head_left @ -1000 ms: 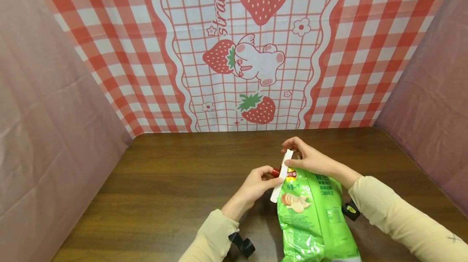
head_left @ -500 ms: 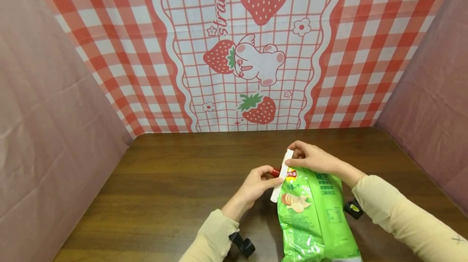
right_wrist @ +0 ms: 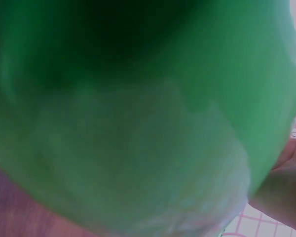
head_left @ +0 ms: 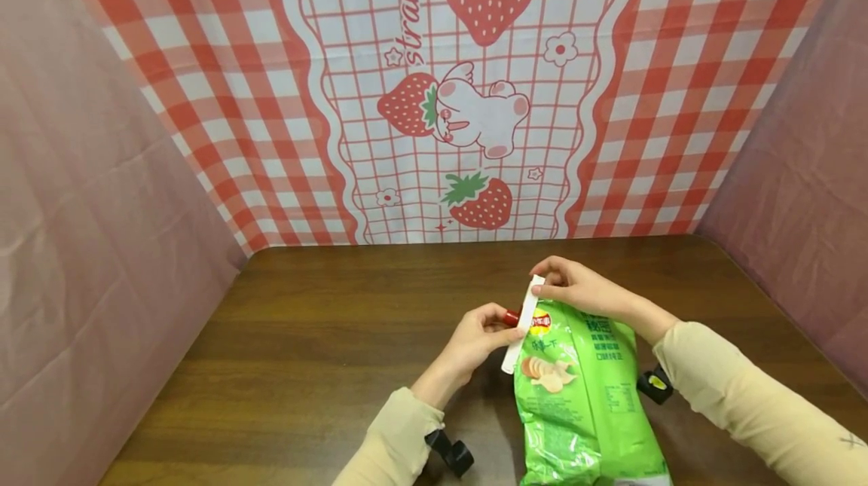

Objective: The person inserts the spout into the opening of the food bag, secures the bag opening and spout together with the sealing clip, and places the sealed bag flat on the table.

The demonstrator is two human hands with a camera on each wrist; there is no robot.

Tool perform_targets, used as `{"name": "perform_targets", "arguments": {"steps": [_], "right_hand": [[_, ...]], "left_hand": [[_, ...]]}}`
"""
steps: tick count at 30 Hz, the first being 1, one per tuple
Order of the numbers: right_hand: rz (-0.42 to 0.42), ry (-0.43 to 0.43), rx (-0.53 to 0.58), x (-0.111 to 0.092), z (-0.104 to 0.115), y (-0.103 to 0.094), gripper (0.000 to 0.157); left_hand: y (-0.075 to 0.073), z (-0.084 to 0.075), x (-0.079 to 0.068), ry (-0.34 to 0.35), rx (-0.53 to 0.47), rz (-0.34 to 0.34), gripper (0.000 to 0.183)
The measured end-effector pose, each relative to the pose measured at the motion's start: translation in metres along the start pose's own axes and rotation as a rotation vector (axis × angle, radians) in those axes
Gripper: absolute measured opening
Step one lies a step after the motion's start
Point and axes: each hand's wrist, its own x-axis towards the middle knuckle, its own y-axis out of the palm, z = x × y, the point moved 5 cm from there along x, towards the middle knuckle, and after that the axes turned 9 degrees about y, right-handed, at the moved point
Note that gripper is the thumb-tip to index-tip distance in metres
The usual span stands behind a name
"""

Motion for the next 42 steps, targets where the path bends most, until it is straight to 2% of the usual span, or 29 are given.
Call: {"name": "perform_targets", "arguments": {"steps": [4,9,16,21,28,42], "right_hand": [[-0.043,0.007,-0.015,0.0010,-0.0022,-0.0016,0.042],[-0.097,0.012,-0.092,0.0014,-0.0030,-0.0031,0.044],[-0.083,0.056,-0.127,0.0015,-0.0025,-0.0044,0.044],[-0.092,0.058,-0.179,0.0012,-0.0020,-0.0067,0.041],[-0.074,0.064,-0.177,0.0026,-0.0016,-0.0052,0.038],[-0.097,0.044,-0.168,0.0018,0.0005,-0.0034,0.032]], "left_hand": [[0.0003,0.0002,0.0001,-0.010,-0.017,-0.010,0.022],[-0.0010,0.0016,-0.0006,-0.054,-0.055,-0.058,0.025],[-0.0019,0.0025,-0.0004,-0.048,-0.106,-0.094,0.031],[-0.0013,0.0028,0.0004,-0.043,-0.126,-0.087,0.034],[-0.0019,0.0016,-0.0001,-0.024,-0.097,-0.063,0.034],[-0.0014,0.0004,0.0000,-0.014,-0.116,-0.059,0.033]]}}
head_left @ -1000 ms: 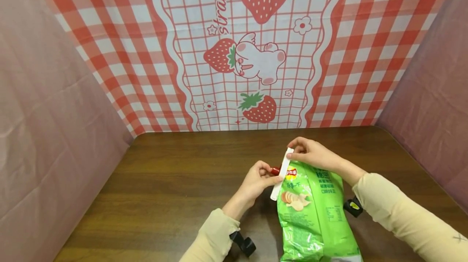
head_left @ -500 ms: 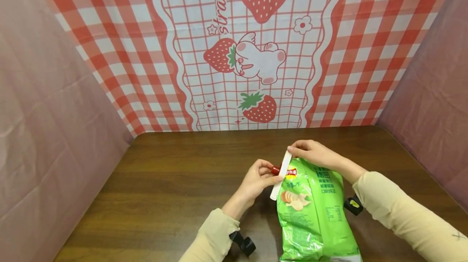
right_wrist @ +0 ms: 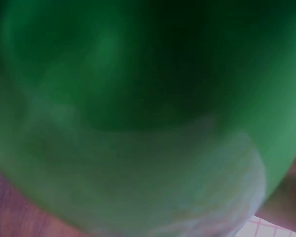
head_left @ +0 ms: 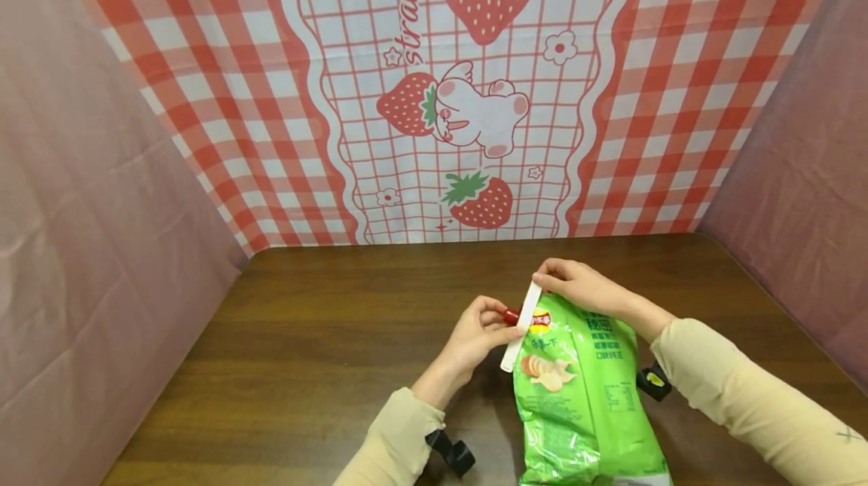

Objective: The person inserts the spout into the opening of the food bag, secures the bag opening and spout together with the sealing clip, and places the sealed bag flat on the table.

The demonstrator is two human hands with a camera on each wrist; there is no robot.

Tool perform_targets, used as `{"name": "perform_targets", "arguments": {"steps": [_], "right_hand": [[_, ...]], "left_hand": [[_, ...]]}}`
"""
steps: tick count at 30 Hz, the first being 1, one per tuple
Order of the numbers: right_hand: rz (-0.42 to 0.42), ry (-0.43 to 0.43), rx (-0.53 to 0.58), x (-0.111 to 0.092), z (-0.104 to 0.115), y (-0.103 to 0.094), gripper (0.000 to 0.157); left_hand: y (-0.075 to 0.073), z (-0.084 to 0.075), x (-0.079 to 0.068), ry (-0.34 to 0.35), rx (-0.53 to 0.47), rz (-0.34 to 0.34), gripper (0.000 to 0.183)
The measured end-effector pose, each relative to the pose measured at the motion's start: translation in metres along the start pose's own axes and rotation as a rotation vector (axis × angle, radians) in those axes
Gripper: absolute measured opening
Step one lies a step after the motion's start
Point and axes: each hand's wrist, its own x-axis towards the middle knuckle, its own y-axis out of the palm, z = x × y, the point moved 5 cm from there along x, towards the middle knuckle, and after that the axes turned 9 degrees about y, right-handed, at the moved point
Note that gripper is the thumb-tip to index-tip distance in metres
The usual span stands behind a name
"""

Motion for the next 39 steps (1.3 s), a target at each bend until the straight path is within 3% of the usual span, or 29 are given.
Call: {"name": "perform_targets", "arguments": {"steps": [13,25,32,35,39], "right_hand": [[-0.041,-0.034,-0.011,-0.0021,0.0034,0.0009,0.025],[-0.023,-0.019,0.023,-0.0047,0.0057,0.0027,0.027],[-0.039,-0.006,0.014,-0.0040,0.0033,0.0013,0.028],[-0.037,0.000,0.022,-0.0035,0.0030,0.0012,0.029],[-0.027,0.013,0.039,-0.0029,0.0018,0.0016,0.030]], "left_hand": [[0.0009,-0.0016,-0.0011,-0.009,0.003,-0.003,0.034],[-0.0001,0.0010,-0.0016,-0.011,0.008,-0.006,0.034],[0.0009,0.0037,-0.0030,-0.062,0.029,0.042,0.042],[0.0017,0.0062,-0.0046,-0.106,0.012,0.076,0.038],[0.0033,0.0040,-0.0073,-0.114,0.002,0.109,0.030]]}}
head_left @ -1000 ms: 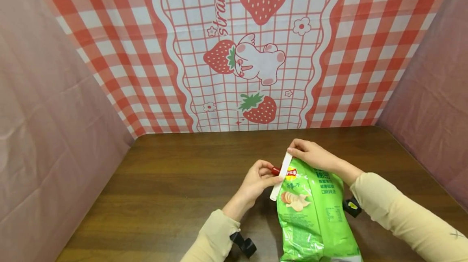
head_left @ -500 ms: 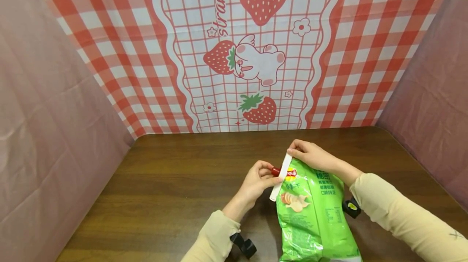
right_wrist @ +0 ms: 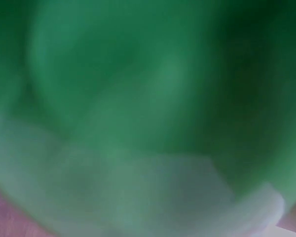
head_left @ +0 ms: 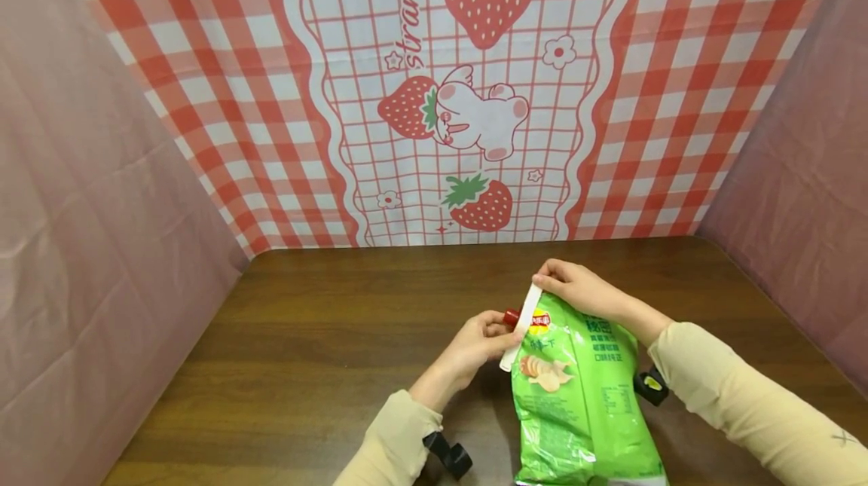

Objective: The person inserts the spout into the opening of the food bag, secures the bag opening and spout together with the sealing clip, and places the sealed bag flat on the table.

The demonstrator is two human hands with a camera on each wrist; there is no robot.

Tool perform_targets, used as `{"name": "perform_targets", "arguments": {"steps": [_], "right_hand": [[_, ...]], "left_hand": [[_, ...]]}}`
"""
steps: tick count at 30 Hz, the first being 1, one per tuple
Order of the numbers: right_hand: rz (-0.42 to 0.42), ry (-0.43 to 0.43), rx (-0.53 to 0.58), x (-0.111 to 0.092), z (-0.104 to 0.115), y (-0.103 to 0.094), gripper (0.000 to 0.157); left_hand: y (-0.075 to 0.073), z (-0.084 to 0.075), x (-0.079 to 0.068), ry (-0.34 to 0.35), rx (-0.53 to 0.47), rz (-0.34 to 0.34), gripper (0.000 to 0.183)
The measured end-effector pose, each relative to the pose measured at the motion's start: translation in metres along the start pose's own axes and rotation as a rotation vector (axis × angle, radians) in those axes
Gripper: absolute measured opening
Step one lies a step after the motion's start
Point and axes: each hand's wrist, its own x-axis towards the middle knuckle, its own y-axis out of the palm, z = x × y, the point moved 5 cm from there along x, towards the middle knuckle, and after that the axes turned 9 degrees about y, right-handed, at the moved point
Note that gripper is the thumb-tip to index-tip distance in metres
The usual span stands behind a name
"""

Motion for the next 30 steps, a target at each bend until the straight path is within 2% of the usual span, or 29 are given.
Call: {"name": "perform_targets", "arguments": {"steps": [5,8,13,17,20,25,30], "right_hand": [[0.012,0.001,0.022,0.000,-0.001,0.001,0.034],[0.008,0.003,0.021,0.000,-0.001,0.000,0.033],[-0.005,-0.015,0.007,0.001,-0.001,-0.001,0.030],[-0.034,-0.034,0.000,0.002,-0.001,-0.003,0.026],[-0.049,-0.027,0.012,0.004,-0.001,-0.004,0.027],[-0.026,0.006,0.047,0.004,-0.002,-0.004,0.033],[-0.013,0.013,0.097,0.003,-0.003,-0.009,0.036]], "left_hand": [[-0.004,0.010,0.002,-0.028,0.027,0.004,0.027],[-0.004,0.010,0.000,-0.043,0.041,0.007,0.025],[-0.001,-0.004,-0.007,-0.031,0.058,0.019,0.022],[0.000,-0.012,-0.010,-0.012,0.077,-0.005,0.022],[-0.002,-0.008,-0.009,-0.001,0.088,-0.024,0.022],[-0.007,0.005,-0.004,0.016,0.115,-0.022,0.020],[-0.006,0.003,-0.002,0.047,0.151,-0.001,0.019]]}}
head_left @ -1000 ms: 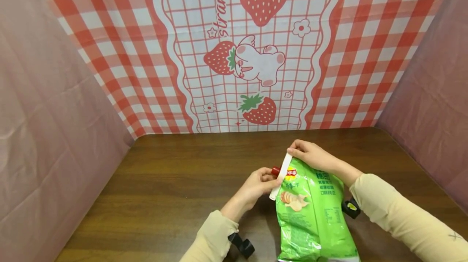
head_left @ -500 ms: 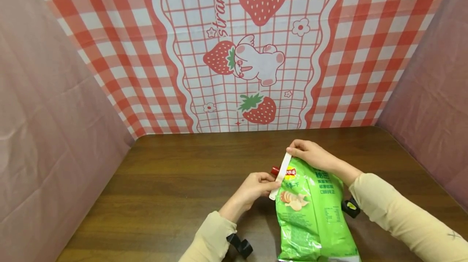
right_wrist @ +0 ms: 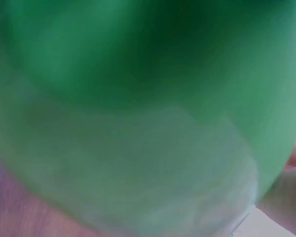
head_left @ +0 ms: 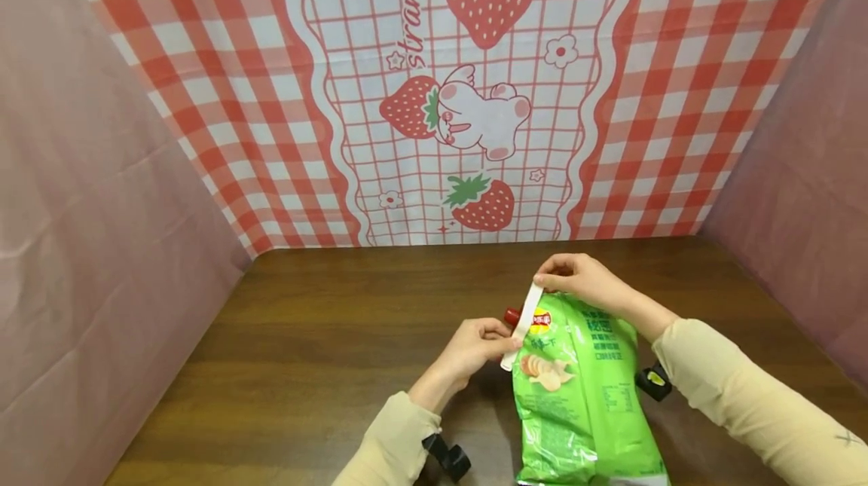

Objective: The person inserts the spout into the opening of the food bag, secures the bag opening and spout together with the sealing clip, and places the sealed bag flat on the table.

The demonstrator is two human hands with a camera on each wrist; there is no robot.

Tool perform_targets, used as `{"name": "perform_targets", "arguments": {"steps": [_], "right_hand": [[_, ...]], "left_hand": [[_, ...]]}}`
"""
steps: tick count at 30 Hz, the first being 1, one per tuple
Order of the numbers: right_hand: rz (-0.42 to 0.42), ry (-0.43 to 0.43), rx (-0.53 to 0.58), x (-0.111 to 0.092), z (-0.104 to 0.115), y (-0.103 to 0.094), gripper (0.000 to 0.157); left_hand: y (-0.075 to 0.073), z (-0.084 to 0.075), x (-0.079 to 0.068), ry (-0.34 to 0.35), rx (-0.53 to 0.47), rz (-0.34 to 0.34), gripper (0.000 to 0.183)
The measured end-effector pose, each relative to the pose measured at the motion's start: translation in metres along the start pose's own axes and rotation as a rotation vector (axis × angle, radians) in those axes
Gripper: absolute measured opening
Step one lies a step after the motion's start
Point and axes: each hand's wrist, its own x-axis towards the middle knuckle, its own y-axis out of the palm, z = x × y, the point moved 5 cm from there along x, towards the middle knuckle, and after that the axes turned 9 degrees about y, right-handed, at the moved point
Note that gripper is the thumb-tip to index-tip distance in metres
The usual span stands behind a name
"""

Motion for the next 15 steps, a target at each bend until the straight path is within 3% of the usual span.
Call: {"name": "perform_targets", "arguments": {"steps": [5,15], "right_hand": [[0.017,0.032,0.042,0.0003,-0.0022,-0.0061,0.038],[0.133,0.043,0.100,0.0055,-0.0009,0.0026,0.037]], "left_hand": [[0.0034,-0.0022,0.0030,0.019,0.012,0.008,0.019],[-0.0004,0.0031,0.0003,-0.007,0.023,-0.014,0.018]]}}
